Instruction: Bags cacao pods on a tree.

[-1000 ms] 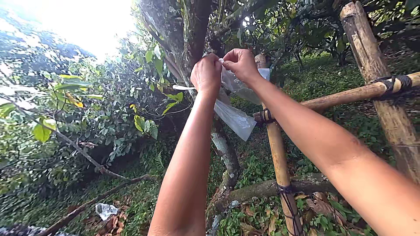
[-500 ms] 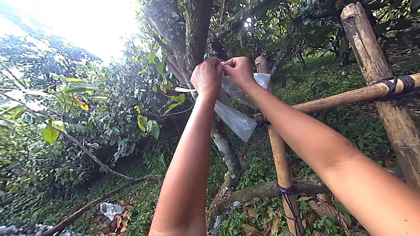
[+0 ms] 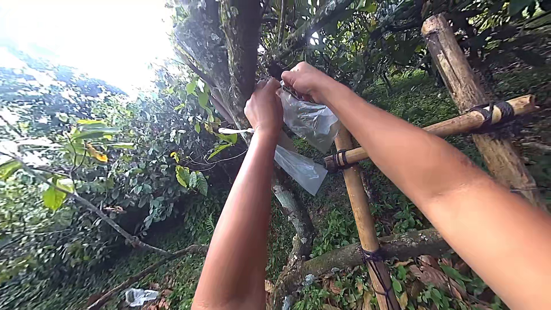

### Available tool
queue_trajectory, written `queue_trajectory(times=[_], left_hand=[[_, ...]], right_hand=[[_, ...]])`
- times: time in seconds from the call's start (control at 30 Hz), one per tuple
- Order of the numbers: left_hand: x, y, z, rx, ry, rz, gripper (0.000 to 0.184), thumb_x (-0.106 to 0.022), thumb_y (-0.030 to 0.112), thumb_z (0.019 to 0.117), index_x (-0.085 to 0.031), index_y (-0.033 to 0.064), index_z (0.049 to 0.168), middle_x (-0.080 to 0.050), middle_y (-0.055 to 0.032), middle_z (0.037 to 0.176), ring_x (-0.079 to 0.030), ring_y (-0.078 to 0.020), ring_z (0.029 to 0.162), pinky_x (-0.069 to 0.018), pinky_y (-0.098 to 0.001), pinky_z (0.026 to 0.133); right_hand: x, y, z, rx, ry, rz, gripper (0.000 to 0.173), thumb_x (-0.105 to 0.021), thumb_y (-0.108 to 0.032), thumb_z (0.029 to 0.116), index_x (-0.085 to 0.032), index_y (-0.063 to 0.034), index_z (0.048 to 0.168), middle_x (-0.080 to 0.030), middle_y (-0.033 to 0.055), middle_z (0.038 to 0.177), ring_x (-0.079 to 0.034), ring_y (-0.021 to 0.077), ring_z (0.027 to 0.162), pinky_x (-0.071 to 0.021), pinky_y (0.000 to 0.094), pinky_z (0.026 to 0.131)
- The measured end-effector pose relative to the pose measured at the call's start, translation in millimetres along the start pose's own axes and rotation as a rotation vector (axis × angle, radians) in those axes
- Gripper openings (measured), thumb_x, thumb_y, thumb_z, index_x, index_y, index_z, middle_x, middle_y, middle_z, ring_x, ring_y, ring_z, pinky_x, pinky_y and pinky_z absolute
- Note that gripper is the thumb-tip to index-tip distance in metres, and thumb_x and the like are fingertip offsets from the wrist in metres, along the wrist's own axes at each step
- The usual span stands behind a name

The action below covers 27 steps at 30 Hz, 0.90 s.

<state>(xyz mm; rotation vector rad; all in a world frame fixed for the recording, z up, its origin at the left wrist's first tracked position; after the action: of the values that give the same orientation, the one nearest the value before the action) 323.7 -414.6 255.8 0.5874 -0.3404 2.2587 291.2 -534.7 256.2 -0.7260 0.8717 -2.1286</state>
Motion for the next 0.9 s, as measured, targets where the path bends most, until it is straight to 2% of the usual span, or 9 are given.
queue_trajectory(times=[0.17,0.4,0.47,0.57,0.6,0.67,0.77,0.83,0.9], left_hand=[[-5.1,-6.5,2.0,-0.075,0.004,-0.184,0.033,-0.054,0.026,0.1059,-0.071,0.0005,0.119,-0.062,-0.0232,0.130,-0.064,-0.0380,0.112,-0.0477,-0.0580,0.099],[-1.2,3.1,8.1,0.050,-0.073,0.015,0.030,-0.050,0.020,0.1066,-0.070,0.0045,0.121,-0.061,-0.0225,0.134,-0.061,-0.0428,0.122,-0.0475,-0.0655,0.097],[0.7,2.8,7.0,0.035,-0.082,-0.001,0.031,-0.048,0.020,0.1070,-0.070,0.0025,0.122,-0.061,-0.0234,0.134,-0.060,-0.0438,0.123,-0.0460,-0.0670,0.098],[5.1,-0.7,0.9,0.003,-0.077,0.022,0.030,-0.046,0.014,0.1062,-0.069,0.0016,0.121,-0.065,-0.0251,0.128,-0.062,-0.0468,0.120,-0.0462,-0.0689,0.096],[6.4,-2.8,-0.6,0.001,-0.063,0.043,0.031,-0.045,0.017,0.1076,-0.069,0.0022,0.121,-0.068,-0.0262,0.122,-0.063,-0.0479,0.117,-0.0468,-0.0691,0.094],[9.8,-4.4,-5.9,0.024,-0.040,0.054,0.034,-0.043,0.022,0.1092,-0.069,0.0046,0.122,-0.070,-0.0277,0.114,-0.065,-0.0492,0.113,-0.0470,-0.0699,0.090],[13.0,-6.6,-23.6,0.008,0.000,-0.048,0.034,-0.043,0.017,0.1078,-0.067,0.0063,0.129,-0.070,-0.0273,0.116,-0.066,-0.0500,0.110,-0.0476,-0.0703,0.089],[12.2,-10.0,-42.9,-0.141,0.139,-0.160,0.034,-0.045,0.008,0.1052,-0.068,0.0036,0.128,-0.070,-0.0232,0.120,-0.069,-0.0450,0.108,-0.0520,-0.0648,0.088],[17.6,-13.3,-61.6,-0.361,0.401,-0.259,0.026,-0.052,0.005,0.1020,-0.070,-0.0008,0.121,-0.071,-0.0216,0.113,-0.070,-0.0398,0.102,-0.0565,-0.0549,0.084]], right_hand=[[-0.3,-14.0,2.7,0.008,-0.042,-0.111,0.031,-0.048,-0.030,0.1078,-0.057,-0.0115,0.084,-0.046,-0.0008,0.074,-0.040,0.0093,0.058,-0.0336,0.0281,0.054],[6.5,-15.2,2.2,-0.067,-0.003,0.223,0.025,-0.044,-0.030,0.1087,-0.054,-0.0164,0.090,-0.048,-0.0045,0.071,-0.044,0.0042,0.053,-0.0385,0.0194,0.048],[5.0,-3.9,-3.4,0.073,-0.053,0.132,0.025,-0.050,-0.026,0.1083,-0.062,-0.0051,0.115,-0.064,0.0053,0.099,-0.060,0.0109,0.085,-0.0491,0.0312,0.077],[-5.9,20.9,-16.7,0.173,-0.179,-0.217,0.060,-0.068,-0.032,0.1005,-0.048,0.0081,0.140,-0.065,0.0229,0.122,-0.063,0.0277,0.110,-0.0475,0.0470,0.102],[-6.1,28.0,-23.3,0.172,-0.192,-0.311,0.061,-0.073,-0.028,0.0969,-0.049,0.0090,0.139,-0.068,0.0240,0.119,-0.066,0.0316,0.110,-0.0493,0.0509,0.101],[-3.7,40.0,-42.2,0.207,-0.177,-0.476,0.032,-0.074,-0.017,0.0940,-0.067,0.0090,0.112,-0.070,0.0224,0.098,-0.069,0.0344,0.091,-0.0528,0.0562,0.088],[-0.2,61.8,-95.5,0.281,-0.122,-0.542,0.018,-0.070,-0.013,0.0964,-0.070,0.0031,0.087,-0.068,0.0169,0.077,-0.067,0.0303,0.069,-0.0556,0.0530,0.070],[2.1,72.9,-140.4,0.210,-0.319,-0.622,0.020,-0.067,-0.015,0.0993,-0.073,0.0012,0.090,-0.070,0.0147,0.078,-0.069,0.0272,0.070,-0.0585,0.0505,0.073],[11.2,68.7,-177.6,0.111,-0.554,-0.759,0.026,-0.065,-0.022,0.1019,-0.075,0.0019,0.105,-0.072,0.0173,0.088,-0.069,0.0292,0.080,-0.0547,0.0527,0.082]])
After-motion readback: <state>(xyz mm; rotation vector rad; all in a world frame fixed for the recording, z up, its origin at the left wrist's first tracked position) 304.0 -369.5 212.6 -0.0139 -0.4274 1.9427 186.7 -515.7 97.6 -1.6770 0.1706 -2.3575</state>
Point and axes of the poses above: each hand's wrist, its own z-axis towards the middle knuckle, its own x-axis out of the back of the hand, y = z × x, the point moved 5 cm from there along z, towards the middle knuckle
